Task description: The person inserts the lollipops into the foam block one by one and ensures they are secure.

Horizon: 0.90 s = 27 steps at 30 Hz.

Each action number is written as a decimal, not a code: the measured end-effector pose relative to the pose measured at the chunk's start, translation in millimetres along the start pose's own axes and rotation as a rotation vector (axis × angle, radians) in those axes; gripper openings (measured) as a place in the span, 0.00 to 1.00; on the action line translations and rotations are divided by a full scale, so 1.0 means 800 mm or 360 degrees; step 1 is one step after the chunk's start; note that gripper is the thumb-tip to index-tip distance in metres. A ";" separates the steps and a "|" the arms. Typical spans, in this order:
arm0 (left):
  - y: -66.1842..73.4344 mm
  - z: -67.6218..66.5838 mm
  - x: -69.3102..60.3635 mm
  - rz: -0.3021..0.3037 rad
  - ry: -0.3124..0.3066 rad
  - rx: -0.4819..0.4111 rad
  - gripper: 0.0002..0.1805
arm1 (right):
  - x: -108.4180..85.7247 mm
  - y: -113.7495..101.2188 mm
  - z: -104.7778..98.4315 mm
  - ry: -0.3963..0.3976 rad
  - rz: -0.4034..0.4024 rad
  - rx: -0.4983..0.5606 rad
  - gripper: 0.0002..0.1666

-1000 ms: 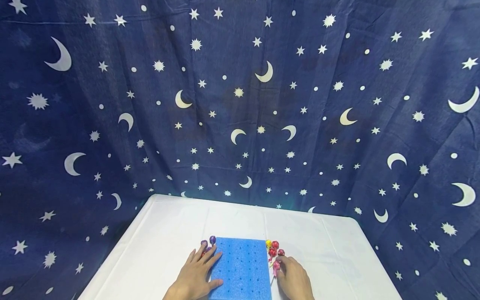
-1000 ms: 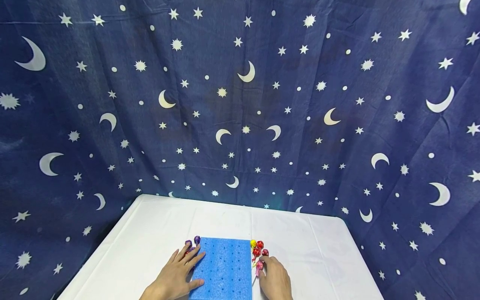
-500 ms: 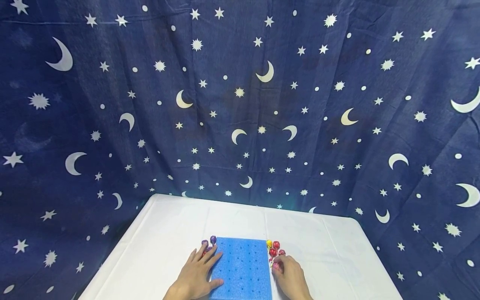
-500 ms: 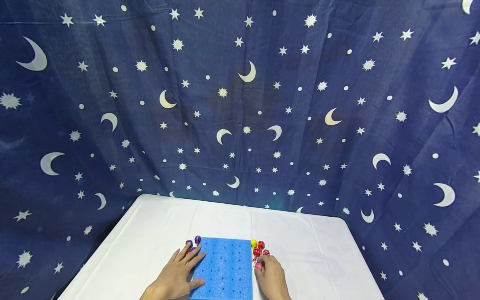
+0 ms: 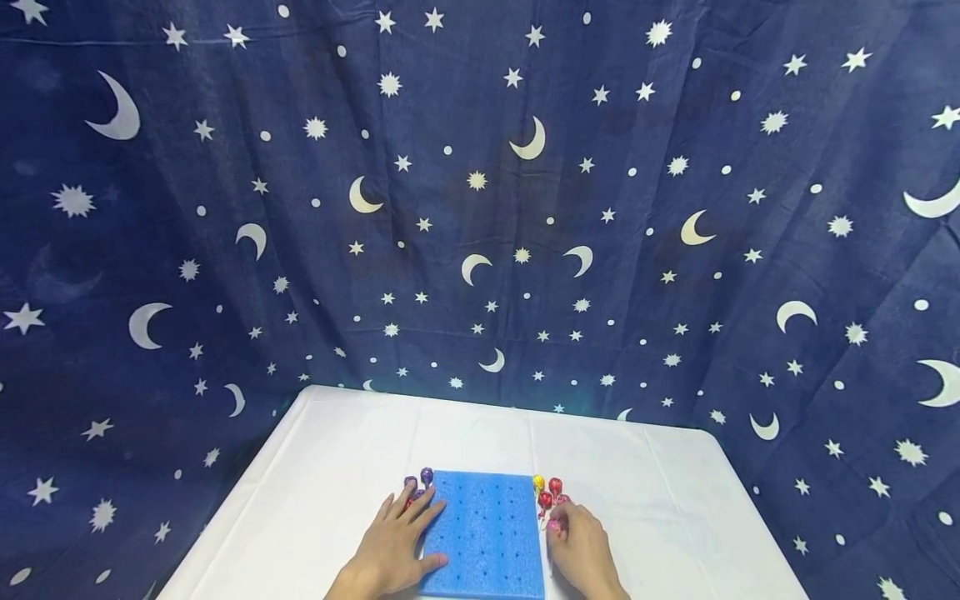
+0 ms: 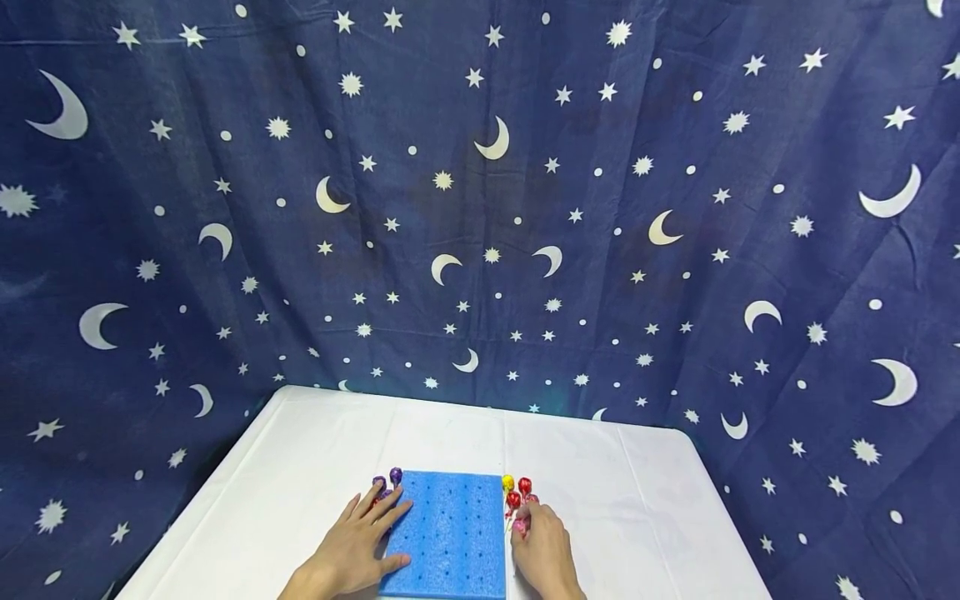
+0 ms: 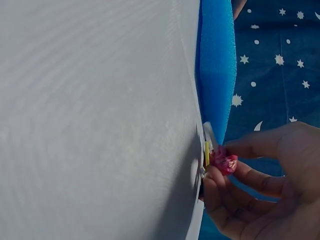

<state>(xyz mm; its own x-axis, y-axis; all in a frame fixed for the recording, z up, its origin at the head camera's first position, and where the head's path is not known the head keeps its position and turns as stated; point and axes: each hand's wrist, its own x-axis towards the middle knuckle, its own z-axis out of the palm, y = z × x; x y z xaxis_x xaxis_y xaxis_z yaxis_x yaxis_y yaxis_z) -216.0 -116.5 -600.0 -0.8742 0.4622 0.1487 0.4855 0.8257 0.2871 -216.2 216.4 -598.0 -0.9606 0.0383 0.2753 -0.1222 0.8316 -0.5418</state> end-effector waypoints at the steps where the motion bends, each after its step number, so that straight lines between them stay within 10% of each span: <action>1: -0.001 0.001 0.000 -0.0001 0.0008 0.0015 0.46 | 0.001 0.000 -0.001 0.0000 0.0009 0.0005 0.09; 27: -0.001 0.011 -0.002 0.0020 0.0084 0.0071 0.45 | 0.023 -0.038 -0.026 0.0281 -0.0194 0.0327 0.18</action>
<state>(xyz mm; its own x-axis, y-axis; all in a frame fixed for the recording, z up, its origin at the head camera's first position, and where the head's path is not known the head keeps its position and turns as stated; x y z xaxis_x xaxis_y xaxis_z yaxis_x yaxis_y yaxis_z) -214.6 -115.4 -608.5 -0.8668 0.4560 0.2019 0.4953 0.8342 0.2424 -224.6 203.7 -560.1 -0.8795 0.0557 0.4727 -0.2995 0.7070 -0.6406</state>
